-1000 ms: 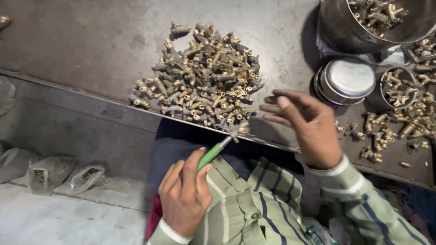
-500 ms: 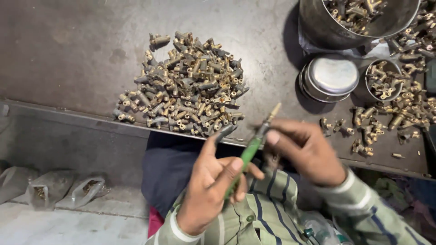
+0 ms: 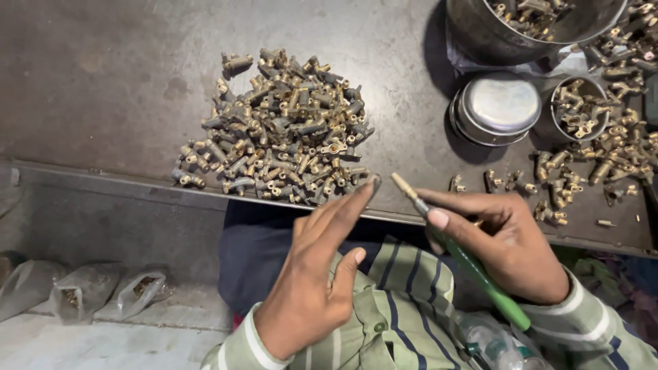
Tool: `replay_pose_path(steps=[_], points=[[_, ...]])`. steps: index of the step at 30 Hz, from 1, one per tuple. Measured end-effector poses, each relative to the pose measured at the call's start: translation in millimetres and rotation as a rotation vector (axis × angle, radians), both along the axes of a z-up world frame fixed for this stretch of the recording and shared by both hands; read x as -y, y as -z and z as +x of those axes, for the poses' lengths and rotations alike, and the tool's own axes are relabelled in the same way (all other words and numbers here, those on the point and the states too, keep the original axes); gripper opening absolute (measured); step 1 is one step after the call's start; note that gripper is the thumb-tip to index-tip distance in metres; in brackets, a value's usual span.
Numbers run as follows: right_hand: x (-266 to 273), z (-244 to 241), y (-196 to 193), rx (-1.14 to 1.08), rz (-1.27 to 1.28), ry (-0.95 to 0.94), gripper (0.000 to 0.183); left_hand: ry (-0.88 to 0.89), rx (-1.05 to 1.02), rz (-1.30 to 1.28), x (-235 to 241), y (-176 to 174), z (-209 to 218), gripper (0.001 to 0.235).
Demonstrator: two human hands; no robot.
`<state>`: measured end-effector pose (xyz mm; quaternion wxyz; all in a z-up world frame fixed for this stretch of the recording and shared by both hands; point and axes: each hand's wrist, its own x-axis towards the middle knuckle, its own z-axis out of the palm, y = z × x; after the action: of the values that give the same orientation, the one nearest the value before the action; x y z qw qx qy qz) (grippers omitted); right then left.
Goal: The recorder is sorting through a large pile of brass-colored elbow joints and applying a dark grease or paste to certain components using a small tool.
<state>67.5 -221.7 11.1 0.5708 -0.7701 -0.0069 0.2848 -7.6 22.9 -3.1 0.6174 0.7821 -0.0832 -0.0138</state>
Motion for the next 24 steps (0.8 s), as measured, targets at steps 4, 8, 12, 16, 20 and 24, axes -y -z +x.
replay_pose_path(steps=[4, 8, 12, 16, 20, 24], points=[[-3.6, -3.2, -6.7, -0.033, -0.025, -0.016, 0.039, -0.006, 0.135, 0.213, 4.8, -4.0, 4.2, 0.08], [-2.1, -2.4, -5.0, -0.057, 0.002, -0.018, 0.039, -0.025, 0.197, 0.397, 6.7, -1.2, 8.7, 0.091], [-0.1, 0.5, -5.2, -0.067, 0.011, 0.002, 0.039, -0.09, 0.221, 0.575, 4.7, -0.3, 10.8, 0.097], [0.9, 1.8, -1.5, -0.051, 0.02, -0.013, 0.039, -0.111, 0.226, 0.573, 3.9, -9.7, 12.9, 0.095], [-4.7, 5.5, -3.1, -0.038, 0.039, -0.008, 0.039, -0.088, 0.244, 0.555, 2.3, -14.3, 20.1, 0.092], [-8.4, 6.7, -4.6, -0.003, -0.013, -0.009, 0.038, -0.083, 0.228, 0.4, 1.0, -12.1, 19.9, 0.082]])
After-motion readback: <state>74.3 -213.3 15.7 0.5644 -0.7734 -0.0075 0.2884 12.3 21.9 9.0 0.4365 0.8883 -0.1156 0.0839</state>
